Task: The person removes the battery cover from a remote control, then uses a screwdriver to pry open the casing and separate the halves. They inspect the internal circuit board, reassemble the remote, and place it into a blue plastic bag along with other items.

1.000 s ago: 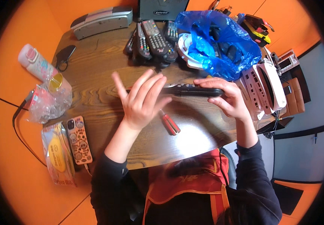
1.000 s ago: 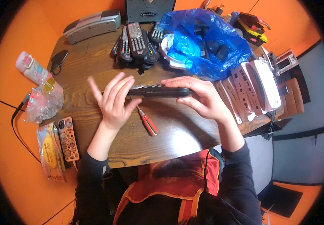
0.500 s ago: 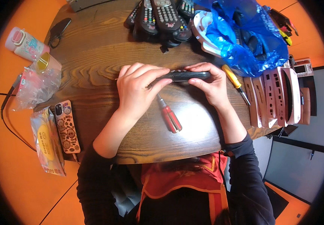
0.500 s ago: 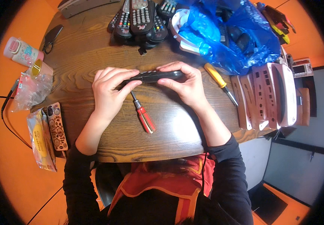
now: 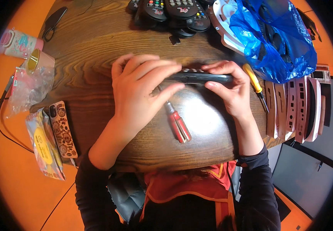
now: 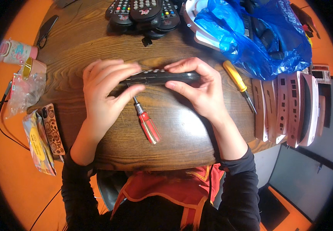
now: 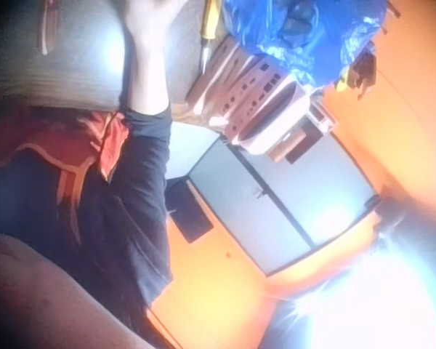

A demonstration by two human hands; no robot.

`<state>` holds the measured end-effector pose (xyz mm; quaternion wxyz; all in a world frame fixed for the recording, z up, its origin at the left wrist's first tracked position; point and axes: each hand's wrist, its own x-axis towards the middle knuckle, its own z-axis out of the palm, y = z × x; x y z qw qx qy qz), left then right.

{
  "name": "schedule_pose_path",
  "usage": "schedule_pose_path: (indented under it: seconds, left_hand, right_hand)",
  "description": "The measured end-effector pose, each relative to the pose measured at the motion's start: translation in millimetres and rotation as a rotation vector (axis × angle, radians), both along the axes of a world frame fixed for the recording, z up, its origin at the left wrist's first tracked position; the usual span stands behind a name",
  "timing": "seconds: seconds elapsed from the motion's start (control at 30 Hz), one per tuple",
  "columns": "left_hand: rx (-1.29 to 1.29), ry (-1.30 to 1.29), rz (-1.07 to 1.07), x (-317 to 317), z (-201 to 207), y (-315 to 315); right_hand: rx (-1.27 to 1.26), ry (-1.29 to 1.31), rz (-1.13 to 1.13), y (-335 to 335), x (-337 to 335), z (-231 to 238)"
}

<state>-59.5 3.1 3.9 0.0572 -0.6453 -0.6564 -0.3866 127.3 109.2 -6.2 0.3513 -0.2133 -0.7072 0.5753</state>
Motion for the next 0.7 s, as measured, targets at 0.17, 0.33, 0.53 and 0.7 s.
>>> schedule_pose_path:
  seconds: [0.17, 0.33, 0.53, 0.7]
  left_hand:
    - [0.122, 0.071, -0.048, -17, 3, 1]
    - [0.105, -0.014, -0.041, -12, -2, 0]
    - [0.089, -0.003, -0.042, -9, -6, 0]
    - [0.070, -0.017, -0.052, -8, -10, 1]
  right_hand:
    - [-0.033, 0.131, -0.016, 2, 7, 4]
    - [0.057, 0.033, -0.039, 3, 10, 10]
    - [0.236, -0.095, -0.103, 1, 7, 7]
    - [0.310, -0.164, -0.141, 2, 10, 5]
